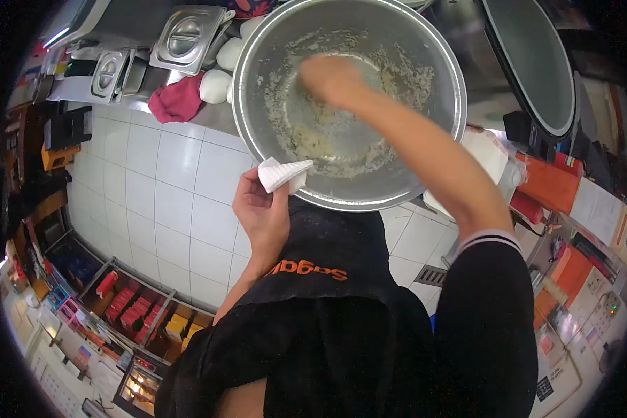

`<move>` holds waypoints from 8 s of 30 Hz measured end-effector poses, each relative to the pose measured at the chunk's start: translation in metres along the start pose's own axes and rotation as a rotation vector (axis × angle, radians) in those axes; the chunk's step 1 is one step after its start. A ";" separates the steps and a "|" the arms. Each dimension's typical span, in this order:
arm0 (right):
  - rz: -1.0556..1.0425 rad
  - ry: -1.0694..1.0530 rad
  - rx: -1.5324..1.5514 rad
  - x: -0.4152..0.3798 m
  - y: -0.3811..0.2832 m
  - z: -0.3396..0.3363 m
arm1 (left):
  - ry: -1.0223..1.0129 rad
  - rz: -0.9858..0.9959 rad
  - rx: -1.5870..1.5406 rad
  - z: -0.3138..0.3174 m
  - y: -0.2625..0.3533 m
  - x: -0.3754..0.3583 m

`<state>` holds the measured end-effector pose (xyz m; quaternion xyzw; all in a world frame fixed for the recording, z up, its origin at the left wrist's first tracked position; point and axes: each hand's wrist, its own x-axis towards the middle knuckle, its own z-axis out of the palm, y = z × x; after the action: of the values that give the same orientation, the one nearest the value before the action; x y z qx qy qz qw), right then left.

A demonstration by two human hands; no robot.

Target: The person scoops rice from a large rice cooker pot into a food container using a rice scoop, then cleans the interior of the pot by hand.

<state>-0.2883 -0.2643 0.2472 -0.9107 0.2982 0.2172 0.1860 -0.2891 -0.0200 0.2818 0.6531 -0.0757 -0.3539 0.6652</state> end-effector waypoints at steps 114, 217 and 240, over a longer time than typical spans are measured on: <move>-0.470 -0.139 -0.016 -0.054 -0.015 0.049 | 0.022 -0.079 -0.026 -0.020 0.008 0.001; 0.032 -0.958 -0.329 -0.175 -0.011 0.057 | -0.546 0.374 0.551 -0.011 0.048 0.092; -0.007 -0.747 -0.083 -0.205 -0.012 0.085 | -0.664 0.127 0.347 -0.007 0.060 0.083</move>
<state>-0.4541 -0.1212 0.2827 -0.7767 0.1975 0.5455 0.2454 -0.2018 -0.0680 0.3066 0.5998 -0.3863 -0.4861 0.5046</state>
